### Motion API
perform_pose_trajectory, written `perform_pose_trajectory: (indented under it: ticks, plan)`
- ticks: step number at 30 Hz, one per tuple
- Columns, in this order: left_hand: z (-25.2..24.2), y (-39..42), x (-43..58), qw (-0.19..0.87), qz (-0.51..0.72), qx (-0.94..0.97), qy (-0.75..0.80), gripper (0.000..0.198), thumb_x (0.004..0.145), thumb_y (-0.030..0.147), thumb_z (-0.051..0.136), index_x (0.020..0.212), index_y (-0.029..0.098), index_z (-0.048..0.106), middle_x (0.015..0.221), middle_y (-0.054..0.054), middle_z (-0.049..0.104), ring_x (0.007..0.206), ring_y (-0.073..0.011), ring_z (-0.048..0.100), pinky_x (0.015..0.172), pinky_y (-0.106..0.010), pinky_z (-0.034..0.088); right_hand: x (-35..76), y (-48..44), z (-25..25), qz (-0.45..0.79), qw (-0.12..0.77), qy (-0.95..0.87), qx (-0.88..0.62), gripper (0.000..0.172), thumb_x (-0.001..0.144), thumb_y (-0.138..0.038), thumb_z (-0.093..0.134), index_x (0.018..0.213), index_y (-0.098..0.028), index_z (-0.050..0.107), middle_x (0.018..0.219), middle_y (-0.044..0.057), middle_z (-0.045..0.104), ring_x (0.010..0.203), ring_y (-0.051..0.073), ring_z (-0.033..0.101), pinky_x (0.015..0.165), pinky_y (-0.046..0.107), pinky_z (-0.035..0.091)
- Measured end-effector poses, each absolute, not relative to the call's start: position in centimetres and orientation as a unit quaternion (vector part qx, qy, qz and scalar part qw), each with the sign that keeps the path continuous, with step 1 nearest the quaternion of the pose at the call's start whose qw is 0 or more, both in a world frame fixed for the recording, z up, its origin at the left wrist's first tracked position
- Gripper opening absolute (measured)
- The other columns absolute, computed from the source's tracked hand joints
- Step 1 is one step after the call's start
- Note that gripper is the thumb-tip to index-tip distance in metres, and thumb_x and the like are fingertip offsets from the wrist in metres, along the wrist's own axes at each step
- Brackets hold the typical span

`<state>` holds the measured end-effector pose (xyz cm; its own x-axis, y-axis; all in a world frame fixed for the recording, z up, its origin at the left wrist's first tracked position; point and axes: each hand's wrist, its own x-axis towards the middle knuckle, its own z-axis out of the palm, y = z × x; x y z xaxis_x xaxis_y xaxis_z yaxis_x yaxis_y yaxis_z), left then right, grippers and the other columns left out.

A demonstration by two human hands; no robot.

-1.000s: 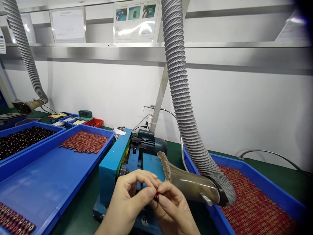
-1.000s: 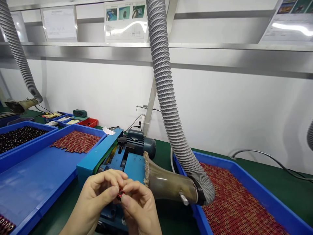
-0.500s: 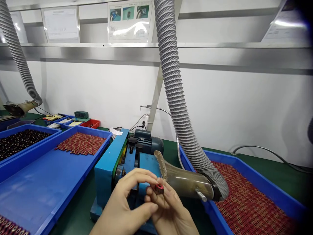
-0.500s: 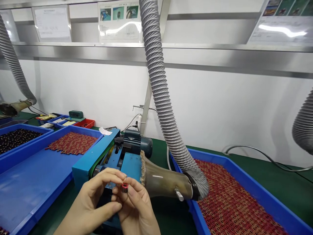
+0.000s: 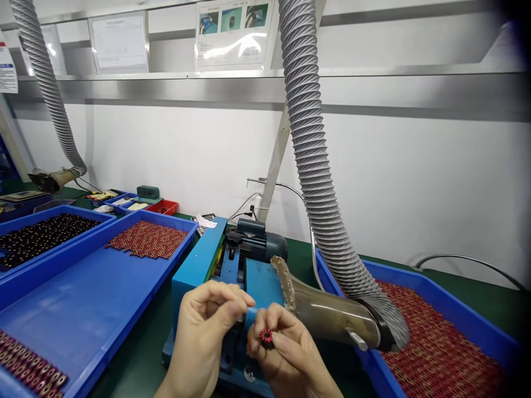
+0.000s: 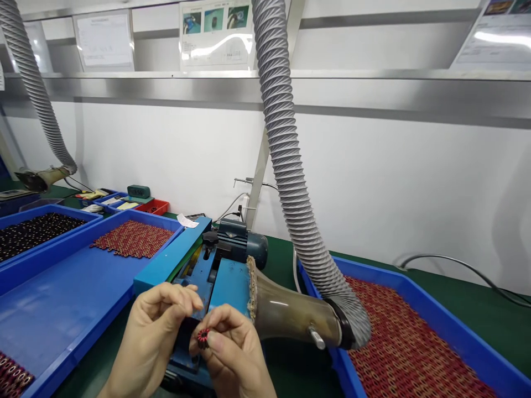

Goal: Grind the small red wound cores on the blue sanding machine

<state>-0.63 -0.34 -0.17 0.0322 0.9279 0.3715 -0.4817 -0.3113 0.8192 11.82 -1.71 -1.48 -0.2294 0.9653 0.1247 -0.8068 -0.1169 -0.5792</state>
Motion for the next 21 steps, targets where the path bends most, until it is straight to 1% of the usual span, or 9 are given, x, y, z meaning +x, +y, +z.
perform_pose_trajectory:
  ticks: [2, 3, 5, 7, 9, 11, 14, 18, 21]
  plan:
    - [0.1, -0.4, -1.1, 0.532, 0.676, 0.454, 0.233, 0.012, 0.077, 0.034, 0.082, 0.07, 0.026, 0.076, 0.073, 0.005, 0.076, 0.077, -0.0097, 0.068, 0.084, -0.017, 0.05, 11.8, -1.6, -1.5, 0.733, 0.607, -0.277, -0.132, 0.024, 0.062, -0.021, 0.092, 0.066, -0.015, 0.069, 0.062, 0.001, 0.069, 0.058, 0.011, 0.066, 0.058, 0.018, 0.053]
    - [0.2, -0.4, -1.3, 0.526, 0.671, 0.466, 0.239, 0.01, 0.076, 0.036, 0.082, 0.075, 0.027, 0.078, 0.079, 0.004, 0.077, 0.082, -0.0109, 0.069, 0.082, -0.017, 0.05, 11.8, -1.5, -1.4, 0.733, 0.609, -0.275, -0.13, 0.025, 0.063, -0.02, 0.092, 0.066, -0.016, 0.067, 0.062, 0.0, 0.068, 0.058, 0.012, 0.066, 0.057, 0.019, 0.053]
    - [0.5, -0.5, -1.6, 0.516, 0.626, 0.526, 0.257, 0.016, 0.074, 0.036, 0.083, 0.087, 0.027, 0.08, 0.093, 0.0, 0.078, 0.094, -0.0148, 0.068, 0.088, -0.019, 0.05, 11.8, -1.5, -1.4, 0.733, 0.61, -0.27, -0.132, 0.028, 0.063, -0.018, 0.092, 0.065, -0.016, 0.064, 0.064, 0.0, 0.069, 0.058, 0.011, 0.066, 0.057, 0.019, 0.053]
    - [0.7, -0.6, -1.5, 0.519, 0.567, 0.585, 0.26, 0.017, 0.074, 0.032, 0.083, 0.089, 0.026, 0.081, 0.096, -0.003, 0.078, 0.102, -0.0191, 0.067, 0.095, -0.024, 0.048, 11.8, -1.5, -1.5, 0.734, 0.611, -0.264, -0.139, 0.03, 0.063, -0.018, 0.092, 0.065, -0.017, 0.062, 0.065, -0.001, 0.069, 0.057, 0.01, 0.065, 0.056, 0.017, 0.053]
    - [0.9, -0.6, -1.1, 0.539, 0.545, 0.59, 0.254, 0.005, 0.078, 0.029, 0.08, 0.079, 0.024, 0.082, 0.086, -0.003, 0.078, 0.099, -0.0209, 0.067, 0.095, -0.029, 0.048, 11.8, -1.5, -1.7, 0.729, 0.614, -0.265, -0.146, 0.031, 0.062, -0.019, 0.093, 0.064, -0.018, 0.061, 0.064, -0.002, 0.067, 0.057, 0.009, 0.063, 0.057, 0.017, 0.053]
    - [0.9, -0.5, -0.6, 0.567, 0.55, 0.559, 0.251, 0.013, 0.079, 0.031, 0.078, 0.07, 0.022, 0.08, 0.074, -0.003, 0.074, 0.092, -0.0221, 0.068, 0.087, -0.03, 0.051, 11.7, -1.5, -1.9, 0.719, 0.617, -0.28, -0.157, 0.032, 0.061, -0.021, 0.093, 0.063, -0.018, 0.061, 0.063, -0.001, 0.067, 0.058, 0.009, 0.062, 0.057, 0.017, 0.052]
    - [0.8, -0.4, -0.3, 0.602, 0.566, 0.5, 0.26, 0.02, 0.076, 0.034, 0.081, 0.063, 0.02, 0.077, 0.065, -0.003, 0.069, 0.09, -0.0227, 0.067, 0.078, -0.028, 0.051, 11.7, -1.7, -1.9, 0.706, 0.616, -0.304, -0.173, 0.032, 0.06, -0.023, 0.093, 0.062, -0.018, 0.061, 0.062, 0.0, 0.066, 0.057, 0.01, 0.061, 0.058, 0.017, 0.051]
    - [0.6, -0.2, -0.9, 0.59, 0.629, 0.43, 0.266, 0.019, 0.073, 0.037, 0.083, 0.064, 0.022, 0.077, 0.07, 0.0, 0.072, 0.089, -0.0166, 0.067, 0.085, -0.022, 0.049, 11.6, -1.9, -1.4, 0.708, 0.613, -0.306, -0.168, 0.03, 0.06, -0.021, 0.092, 0.063, -0.017, 0.062, 0.062, -0.001, 0.065, 0.057, 0.011, 0.062, 0.058, 0.019, 0.048]
    - [0.6, -0.2, -1.6, 0.571, 0.619, 0.467, 0.271, 0.017, 0.074, 0.041, 0.082, 0.078, 0.025, 0.081, 0.086, -0.002, 0.077, 0.091, -0.0171, 0.067, 0.085, -0.022, 0.049, 11.6, -2.0, -1.1, 0.717, 0.611, -0.295, -0.161, 0.03, 0.061, -0.02, 0.092, 0.064, -0.017, 0.062, 0.065, -0.001, 0.066, 0.055, 0.01, 0.062, 0.057, 0.018, 0.047]
